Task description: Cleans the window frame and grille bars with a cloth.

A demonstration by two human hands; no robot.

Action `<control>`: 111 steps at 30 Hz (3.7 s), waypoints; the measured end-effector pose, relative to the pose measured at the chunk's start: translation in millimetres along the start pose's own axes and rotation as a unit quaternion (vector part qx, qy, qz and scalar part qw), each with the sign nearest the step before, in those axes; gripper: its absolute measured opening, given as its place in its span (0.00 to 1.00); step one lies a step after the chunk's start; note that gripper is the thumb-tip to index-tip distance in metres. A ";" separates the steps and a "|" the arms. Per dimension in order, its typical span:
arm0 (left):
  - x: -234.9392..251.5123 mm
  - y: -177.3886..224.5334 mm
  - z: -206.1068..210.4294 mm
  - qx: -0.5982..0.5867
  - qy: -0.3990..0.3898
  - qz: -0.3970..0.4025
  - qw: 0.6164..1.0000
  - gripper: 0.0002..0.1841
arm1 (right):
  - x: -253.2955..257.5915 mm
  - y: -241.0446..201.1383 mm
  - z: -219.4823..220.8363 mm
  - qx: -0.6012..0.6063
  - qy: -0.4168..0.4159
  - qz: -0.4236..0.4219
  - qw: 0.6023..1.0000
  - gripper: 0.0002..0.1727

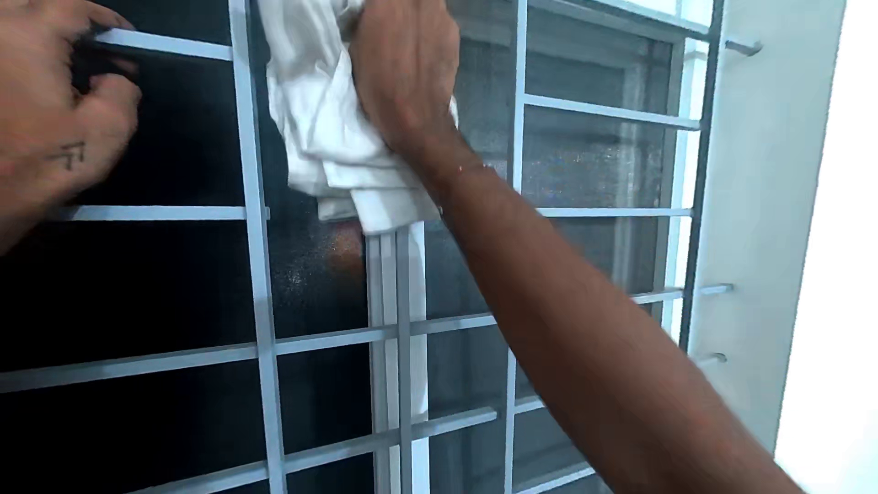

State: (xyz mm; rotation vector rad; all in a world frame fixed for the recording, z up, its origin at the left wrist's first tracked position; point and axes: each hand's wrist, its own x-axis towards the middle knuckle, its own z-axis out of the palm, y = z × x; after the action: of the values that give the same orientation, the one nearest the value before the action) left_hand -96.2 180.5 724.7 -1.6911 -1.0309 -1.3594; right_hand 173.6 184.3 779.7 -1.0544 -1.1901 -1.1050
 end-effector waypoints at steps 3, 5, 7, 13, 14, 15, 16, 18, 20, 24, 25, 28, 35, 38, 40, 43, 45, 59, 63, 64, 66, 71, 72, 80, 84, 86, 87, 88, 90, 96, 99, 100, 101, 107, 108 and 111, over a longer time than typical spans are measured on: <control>-13.1 19.9 -7.8 0.036 -0.012 0.012 0.999 0.25 | -33.4 -4.9 -6.1 0.006 -0.053 0.083 0.995 0.30; -13.9 1.3 4.8 0.042 0.004 0.008 0.999 0.27 | -40.2 -4.6 -4.4 -0.004 -0.051 0.083 0.995 0.30; -5.0 -46.2 30.1 0.044 0.053 0.031 0.997 0.31 | -28.7 -2.9 -3.8 0.002 -0.065 0.071 0.995 0.28; -9.1 -53.1 30.0 0.033 0.115 0.055 0.991 0.33 | 34.0 -2.2 -1.0 -0.012 -0.111 0.032 0.993 0.23; -16.3 -40.7 24.1 0.036 0.125 0.059 0.990 0.29 | 34.2 -3.4 -0.7 -0.020 -0.108 0.025 0.994 0.21; -24.3 -24.1 17.0 0.032 0.130 0.064 0.989 0.25 | 31.1 -4.7 0.0 -0.029 -0.100 0.024 0.994 0.21; -30.4 -12.5 12.2 0.029 0.121 0.069 0.990 0.22 | 25.2 -5.0 1.0 -0.034 -0.096 0.031 0.994 0.21; -27.9 -15.1 10.8 0.019 0.107 0.098 0.989 0.23 | 11.7 -7.3 -2.3 -0.015 -0.091 0.069 0.993 0.25; -18.6 -39.8 19.8 0.007 0.085 0.099 0.991 0.27 | -5.1 -9.6 0.7 0.001 -0.056 0.101 0.993 0.27; -8.4 -81.0 41.6 -0.023 -0.020 0.031 0.999 0.30 | -8.5 -10.1 0.8 -0.003 -0.065 0.111 0.992 0.28; -7.6 -80.2 41.3 -0.023 -0.050 0.020 0.998 0.30 | -0.5 -8.3 -1.0 0.008 -0.079 0.102 0.992 0.29; -13.4 -54.8 28.7 -0.024 -0.102 -0.001 0.994 0.33 | 36.2 -3.2 -0.5 0.042 -0.097 0.071 0.992 0.29; -14.5 -24.8 15.0 -0.002 -0.230 -0.022 0.973 0.30 | 50.9 -10.1 5.0 0.042 -0.070 0.129 0.988 0.29; -11.5 -24.2 14.1 0.003 -0.301 -0.084 0.950 0.30 | 35.2 -11.0 1.8 0.024 -0.081 0.125 0.989 0.28; -14.5 -20.5 13.1 0.001 -0.299 -0.101 0.949 0.34 | 19.8 -10.0 -0.2 0.026 -0.081 0.125 0.988 0.27; -23.9 -19.4 13.8 -0.020 -0.260 -0.104 0.960 0.36 | -3.9 -10.3 -2.2 0.018 -0.075 0.131 0.988 0.24; -28.9 -28.2 18.3 -0.016 -0.228 -0.093 0.969 0.38 | -16.5 -10.8 -3.7 0.001 -0.081 0.131 0.988 0.24; -58.6 -70.5 43.8 0.094 -0.099 -0.020 0.990 0.46 | -74.4 1.1 -6.0 0.000 -0.058 0.010 0.998 0.12; -55.8 -76.8 48.2 0.078 -0.092 -0.028 0.992 0.45 | -87.3 0.9 -8.9 -0.007 -0.076 0.030 0.997 0.13; -56.1 -81.1 51.2 0.073 -0.087 -0.030 0.993 0.45 | -90.3 0.9 -8.3 -0.010 -0.080 0.035 0.996 0.13; -55.9 -83.9 54.0 0.067 -0.073 -0.031 0.995 0.47 | -94.7 1.0 -7.6 -0.007 -0.086 0.051 0.995 0.13; -57.3 -67.8 52.4 0.027 -0.082 -0.034 0.996 0.46 | -109.9 0.9 -11.2 0.017 -0.110 0.106 0.988 0.16; -60.4 -52.9 47.1 0.023 -0.085 -0.050 0.995 0.45 | -114.0 0.9 -11.2 0.024 -0.106 0.119 0.987 0.17; -73.8 -25.1 33.0 0.008 -0.092 -0.078 0.993 0.44 | -145.4 4.4 -14.0 0.077 -0.092 0.172 0.978 0.32; -74.0 -24.7 33.3 -0.019 -0.079 -0.036 0.996 0.38 | -162.8 5.0 -18.0 0.082 -0.082 0.165 0.979 0.26; -74.8 -22.5 32.2 -0.044 -0.075 0.011 0.996 0.33 | -172.5 4.7 -21.4 0.078 -0.090 0.164 0.979 0.25; -74.7 -22.4 32.6 -0.051 -0.074 0.018 0.996 0.31 | -177.4 4.9 -22.0 0.077 -0.087 0.164 0.980 0.24; -74.7 -22.5 33.0 -0.054 -0.075 0.013 0.996 0.31 | -181.8 5.4 -22.8 0.077 -0.084 0.165 0.980 0.24; -75.4 -22.6 34.3 -0.053 -0.075 -0.004 0.996 0.31 | -188.7 6.6 -25.6 0.074 -0.093 0.167 0.979 0.24; -76.0 -20.5 36.3 -0.067 -0.068 -0.037 0.995 0.28 | -200.1 9.8 -33.9 0.062 -0.131 0.161 0.976 0.25; -76.8 -20.2 36.3 -0.080 -0.068 -0.035 0.994 0.27 | -203.7 13.1 -35.1 0.065 -0.136 0.147 0.977 0.25; -76.5 -20.5 36.4 -0.079 -0.068 -0.034 0.994 0.27 | -206.0 15.1 -35.3 0.070 -0.136 0.140 0.978 0.25; -76.9 -20.2 35.6 -0.077 -0.070 -0.038 0.994 0.27 | -209.8 17.2 -35.4 0.079 -0.136 0.133 0.979 0.25; -78.3 -23.2 34.2 -0.047 -0.059 -0.027 0.997 0.30 | -235.0 25.1 -28.2 0.157 -0.100 0.104 0.977 0.23; -78.4 -23.3 34.5 -0.050 -0.062 -0.028 0.996 0.29 | -235.2 25.2 -26.7 0.175 -0.099 0.112 0.973 0.22; -78.7 -24.4 35.5 -0.067 -0.060 -0.032 0.995 0.27 | -235.8 26.7 -18.7 0.262 -0.091 0.164 0.947 0.21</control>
State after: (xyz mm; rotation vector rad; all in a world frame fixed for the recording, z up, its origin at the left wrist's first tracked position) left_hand -113.7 211.3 642.2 -1.8719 -1.0914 -1.4101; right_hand 192.2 188.6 542.5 -0.9012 -1.3011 -0.4003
